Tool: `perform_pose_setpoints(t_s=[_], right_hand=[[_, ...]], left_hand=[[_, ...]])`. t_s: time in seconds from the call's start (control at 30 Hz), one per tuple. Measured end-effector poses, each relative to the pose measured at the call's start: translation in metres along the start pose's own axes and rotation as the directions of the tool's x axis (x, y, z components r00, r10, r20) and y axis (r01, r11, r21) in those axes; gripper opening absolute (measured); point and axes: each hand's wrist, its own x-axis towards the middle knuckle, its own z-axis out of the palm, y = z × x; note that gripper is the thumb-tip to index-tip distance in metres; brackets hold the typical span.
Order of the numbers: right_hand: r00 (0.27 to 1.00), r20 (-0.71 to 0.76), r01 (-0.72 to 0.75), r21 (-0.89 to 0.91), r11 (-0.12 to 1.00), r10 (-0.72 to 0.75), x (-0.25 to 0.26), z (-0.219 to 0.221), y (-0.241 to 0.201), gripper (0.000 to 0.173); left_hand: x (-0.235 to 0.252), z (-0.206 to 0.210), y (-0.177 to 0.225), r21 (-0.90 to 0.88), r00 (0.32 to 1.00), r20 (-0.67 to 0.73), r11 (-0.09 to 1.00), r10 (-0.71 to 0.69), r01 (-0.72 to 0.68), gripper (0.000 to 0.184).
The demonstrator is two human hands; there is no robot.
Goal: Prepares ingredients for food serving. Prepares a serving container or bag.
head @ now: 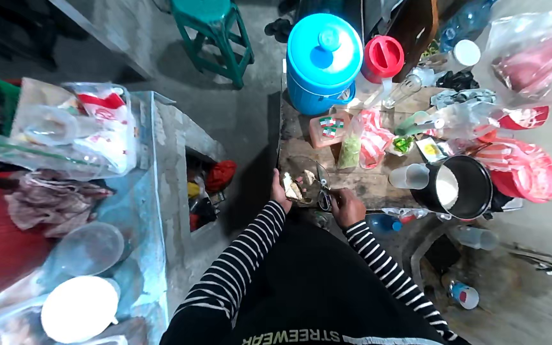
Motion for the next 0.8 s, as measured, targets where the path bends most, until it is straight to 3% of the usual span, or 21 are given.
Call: perform_pose_setpoints(t_s=[0.13,0.33,0.6,0.8], right_hand=[[0.998,-0.061,0.023,0.29,0.957,-0.006,-0.011,-0.014,-0.005,0.025],[0.955,0.294,-0.21,0.607,0.766,0.029,0.007,0.006,0.012,0.023],[0.911,0.384,-0.31,0.401,0.862,0.15,0.019,-0.016,0.009,0.022],[0.913,0.381,-0.254,0.252,0.934,0.146,0.02,-0.028,0.004,0.028]], left_hand=[[0.004,0.008,-0.002,0.064,0.998,-0.053,0.998,-0.014,0.017,0.083],[-0.006,0.022,0.01,0.006,0.974,0.127,0.982,-0.19,0.191,0.09],[0.014,0.023,0.001,-0.054,0.98,0.07,0.981,-0.185,0.188,0.092],[0.022,0.017,0.001,0.051,0.99,0.037,0.989,-0.138,0.136,0.095]])
